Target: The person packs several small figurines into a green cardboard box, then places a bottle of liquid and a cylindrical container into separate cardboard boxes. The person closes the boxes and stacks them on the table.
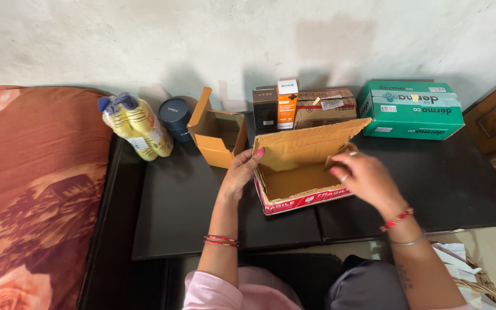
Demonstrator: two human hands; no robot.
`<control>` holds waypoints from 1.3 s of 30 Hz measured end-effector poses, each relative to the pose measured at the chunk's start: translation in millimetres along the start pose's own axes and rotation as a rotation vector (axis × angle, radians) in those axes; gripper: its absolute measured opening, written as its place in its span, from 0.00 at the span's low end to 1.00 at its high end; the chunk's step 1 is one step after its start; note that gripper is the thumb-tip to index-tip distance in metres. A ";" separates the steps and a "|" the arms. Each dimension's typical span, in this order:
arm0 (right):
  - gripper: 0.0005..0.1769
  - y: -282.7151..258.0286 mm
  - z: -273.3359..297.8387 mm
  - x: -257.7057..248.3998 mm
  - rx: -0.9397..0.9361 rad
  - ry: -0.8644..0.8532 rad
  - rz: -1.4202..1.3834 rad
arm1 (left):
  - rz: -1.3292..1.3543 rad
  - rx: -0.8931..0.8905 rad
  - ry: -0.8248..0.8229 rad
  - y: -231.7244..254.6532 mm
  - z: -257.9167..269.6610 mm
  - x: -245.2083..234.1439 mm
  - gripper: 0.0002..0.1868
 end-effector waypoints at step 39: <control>0.38 -97.6 -21.1 23.4 -0.146 0.349 0.289 | -1.542 0.343 0.363 53.5 62.6 43.0 0.50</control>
Point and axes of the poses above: each hand's wrist, its own z-axis away from the middle knuckle, its own x-axis out of the palm, y = z × x, the point moved 5 cm from there along -z, towards the middle knuckle, and after that the axes turned 9 degrees about -x, right-handed, at the moved point
